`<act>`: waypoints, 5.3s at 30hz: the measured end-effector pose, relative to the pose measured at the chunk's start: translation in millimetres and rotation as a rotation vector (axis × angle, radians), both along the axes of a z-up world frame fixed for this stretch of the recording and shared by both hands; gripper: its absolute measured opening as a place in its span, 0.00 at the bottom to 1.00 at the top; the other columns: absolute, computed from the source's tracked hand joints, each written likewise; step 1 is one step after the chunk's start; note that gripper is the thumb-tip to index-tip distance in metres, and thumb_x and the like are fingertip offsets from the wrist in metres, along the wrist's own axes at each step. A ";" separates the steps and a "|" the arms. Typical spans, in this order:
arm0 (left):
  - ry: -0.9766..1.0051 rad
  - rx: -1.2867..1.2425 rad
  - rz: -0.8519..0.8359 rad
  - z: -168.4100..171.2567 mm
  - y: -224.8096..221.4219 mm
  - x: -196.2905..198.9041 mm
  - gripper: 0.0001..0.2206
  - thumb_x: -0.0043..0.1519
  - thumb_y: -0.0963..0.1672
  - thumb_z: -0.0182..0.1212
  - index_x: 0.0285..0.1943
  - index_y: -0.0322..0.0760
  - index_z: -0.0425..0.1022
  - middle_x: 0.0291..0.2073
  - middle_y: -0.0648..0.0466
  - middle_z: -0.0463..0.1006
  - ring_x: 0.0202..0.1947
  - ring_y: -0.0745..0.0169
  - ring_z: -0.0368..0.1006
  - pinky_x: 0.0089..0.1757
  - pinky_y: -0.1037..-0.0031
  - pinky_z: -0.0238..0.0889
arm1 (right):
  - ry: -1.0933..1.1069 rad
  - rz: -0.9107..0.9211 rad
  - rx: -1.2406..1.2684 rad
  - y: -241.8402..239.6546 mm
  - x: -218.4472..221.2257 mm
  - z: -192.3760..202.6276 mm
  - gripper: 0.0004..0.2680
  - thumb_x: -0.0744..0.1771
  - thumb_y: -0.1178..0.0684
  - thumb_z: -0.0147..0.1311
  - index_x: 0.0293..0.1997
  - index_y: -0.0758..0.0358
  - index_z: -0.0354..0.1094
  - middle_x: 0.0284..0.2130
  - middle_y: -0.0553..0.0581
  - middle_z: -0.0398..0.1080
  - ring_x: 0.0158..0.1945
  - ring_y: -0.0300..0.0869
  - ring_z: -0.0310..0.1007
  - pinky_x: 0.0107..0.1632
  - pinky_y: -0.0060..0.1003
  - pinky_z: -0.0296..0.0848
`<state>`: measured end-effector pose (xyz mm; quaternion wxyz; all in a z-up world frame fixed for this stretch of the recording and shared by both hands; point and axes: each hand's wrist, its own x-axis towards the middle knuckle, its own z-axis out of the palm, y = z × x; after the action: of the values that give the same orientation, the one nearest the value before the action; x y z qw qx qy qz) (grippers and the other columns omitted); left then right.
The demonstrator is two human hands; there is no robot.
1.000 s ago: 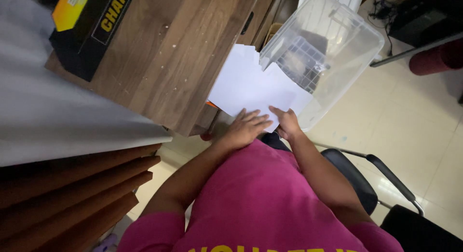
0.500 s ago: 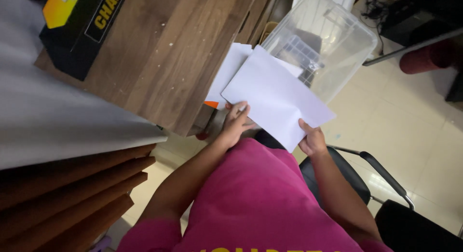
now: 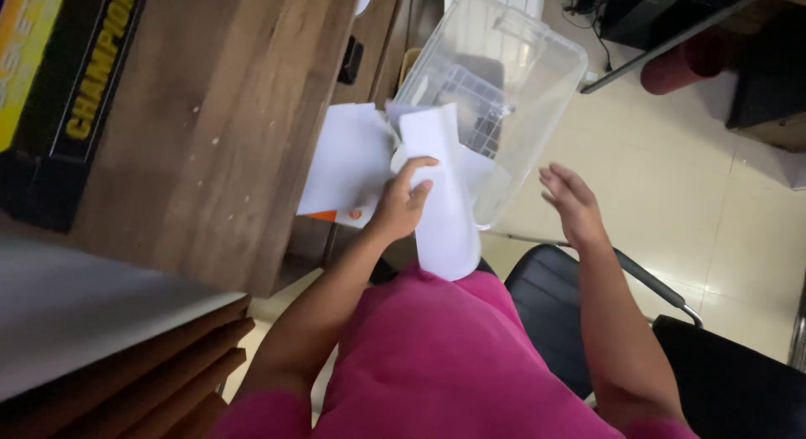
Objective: Organize and sort a stack of papers into a plastic storage container.
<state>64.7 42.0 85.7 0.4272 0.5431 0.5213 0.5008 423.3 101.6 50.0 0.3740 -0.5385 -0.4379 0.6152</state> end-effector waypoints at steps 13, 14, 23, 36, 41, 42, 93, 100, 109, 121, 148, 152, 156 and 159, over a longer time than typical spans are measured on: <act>0.083 0.292 -0.148 43.6 70.7 67.4 0.11 0.73 0.39 0.54 0.63 0.37 0.70 0.51 0.44 0.80 0.50 0.53 0.78 0.49 0.68 0.72 | 0.444 0.308 0.084 144.4 -18.4 13.1 0.22 0.64 0.54 0.66 0.64 0.69 0.65 0.55 0.58 0.73 0.58 0.46 0.74 0.63 0.43 0.72; 0.133 0.309 0.054 30.2 82.3 73.8 0.13 0.72 0.39 0.55 0.65 0.32 0.68 0.54 0.40 0.78 0.53 0.47 0.75 0.51 0.64 0.70 | 0.409 0.247 0.017 147.5 -19.7 6.8 0.19 0.64 0.57 0.65 0.61 0.68 0.67 0.52 0.58 0.75 0.55 0.45 0.75 0.60 0.43 0.74; 0.129 -0.758 0.091 -132.3 97.5 131.1 0.19 0.65 0.50 0.60 0.55 0.29 0.75 0.42 0.44 0.80 0.42 0.52 0.77 0.45 0.63 0.69 | -0.167 0.235 -0.226 205.0 18.9 -91.7 0.08 0.70 0.60 0.60 0.53 0.73 0.73 0.40 0.61 0.77 0.40 0.43 0.72 0.46 0.39 0.73; 0.439 -0.743 0.393 -236.4 58.4 172.7 0.29 0.68 0.50 0.56 0.75 0.31 0.56 0.70 0.35 0.62 0.70 0.34 0.56 0.66 0.52 0.48 | -0.218 0.578 -0.110 265.7 -3.7 -271.5 0.07 0.72 0.62 0.43 0.55 0.64 0.64 0.28 0.48 0.65 0.27 0.32 0.59 0.30 0.31 0.61; 0.439 -0.932 0.540 -249.3 36.8 153.7 0.40 0.65 0.52 0.61 0.78 0.25 0.45 0.75 0.30 0.48 0.75 0.30 0.46 0.69 0.51 0.41 | -0.645 0.926 0.229 293.1 -56.8 -369.8 0.09 0.70 0.63 0.45 0.56 0.67 0.64 0.39 0.67 0.70 0.41 0.59 0.69 0.45 0.50 0.70; 0.324 -0.923 0.645 -254.7 34.7 149.1 0.42 0.66 0.52 0.61 0.79 0.24 0.41 0.76 0.29 0.45 0.75 0.29 0.44 0.68 0.51 0.40 | -0.768 0.999 0.259 295.0 -73.5 -382.6 0.09 0.69 0.63 0.46 0.56 0.69 0.63 0.45 0.76 0.70 0.48 0.70 0.71 0.51 0.57 0.71; 1.139 -0.715 0.363 -113.9 -7.5 -73.8 0.45 0.63 0.59 0.59 0.78 0.23 0.48 0.74 0.28 0.53 0.72 0.24 0.53 0.63 0.38 0.52 | -0.397 0.512 -0.311 -13.6 -45.5 -177.9 0.15 0.68 0.53 0.55 0.60 0.68 0.68 0.45 0.60 0.77 0.46 0.44 0.77 0.47 0.38 0.71; 1.323 -0.627 0.304 -159.2 -14.8 -91.1 0.32 0.63 0.46 0.56 0.77 0.27 0.55 0.72 0.31 0.59 0.67 0.23 0.59 0.56 0.37 0.57 | -0.383 0.453 -0.288 -41.5 -47.6 -173.3 0.14 0.68 0.52 0.52 0.60 0.66 0.68 0.46 0.57 0.78 0.46 0.42 0.79 0.46 0.36 0.71; 1.394 0.050 0.188 -131.5 -83.3 -52.3 0.26 0.65 0.45 0.50 0.75 0.36 0.63 0.73 0.45 0.62 0.72 0.34 0.55 0.65 0.36 0.45 | 0.318 0.269 -0.470 -40.2 -162.5 -53.1 0.22 0.69 0.37 0.42 0.64 0.65 0.62 0.53 0.58 0.77 0.56 0.45 0.76 0.60 0.45 0.70; 1.110 -0.111 -0.041 -78.5 -113.2 -52.3 0.34 0.56 0.47 0.61 0.74 0.39 0.59 0.73 0.43 0.54 0.73 0.35 0.46 0.63 0.35 0.37 | 0.346 0.043 -0.259 -41.0 -210.0 -77.6 0.14 0.67 0.64 0.54 0.59 0.74 0.63 0.49 0.65 0.74 0.49 0.50 0.78 0.51 0.45 0.79; 0.238 -0.823 0.744 -197.2 -54.1 -101.4 0.37 0.79 0.56 0.43 0.53 0.03 0.64 0.49 0.20 0.71 0.50 0.28 0.69 0.50 0.48 0.65 | 0.214 0.207 -0.237 9.8 -183.8 -82.6 0.15 0.69 0.62 0.55 0.61 0.77 0.61 0.54 0.67 0.73 0.54 0.52 0.76 0.57 0.44 0.76; 0.158 -0.189 0.900 -135.8 -43.7 -87.3 0.26 0.72 0.52 0.56 0.64 0.19 0.67 0.54 0.36 0.78 0.56 0.50 0.75 0.56 0.62 0.64 | 0.311 0.233 -0.319 26.8 -182.9 -83.1 0.17 0.67 0.62 0.53 0.64 0.73 0.58 0.56 0.64 0.71 0.58 0.51 0.73 0.59 0.45 0.74; -0.583 -0.262 0.881 -51.2 -16.3 -56.6 0.26 0.60 0.45 0.64 0.65 0.29 0.65 0.49 0.47 0.77 0.44 0.51 0.74 0.39 0.54 0.65 | 0.324 0.192 -0.376 40.1 -180.1 -93.9 0.18 0.66 0.63 0.52 0.65 0.67 0.59 0.56 0.61 0.71 0.57 0.49 0.73 0.59 0.45 0.74; -0.808 -0.193 0.659 -79.9 -1.7 -39.3 0.25 0.63 0.43 0.66 0.66 0.23 0.62 0.53 0.47 0.75 0.54 0.53 0.71 0.51 0.61 0.66 | 0.361 0.211 -0.433 46.8 -171.5 -101.9 0.15 0.69 0.61 0.53 0.63 0.71 0.59 0.55 0.65 0.71 0.56 0.53 0.73 0.59 0.48 0.75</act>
<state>25.4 40.3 5.8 0.4621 0.0724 0.5020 0.7275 251.8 148.3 -51.8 0.2564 -0.4391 -0.2762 0.8156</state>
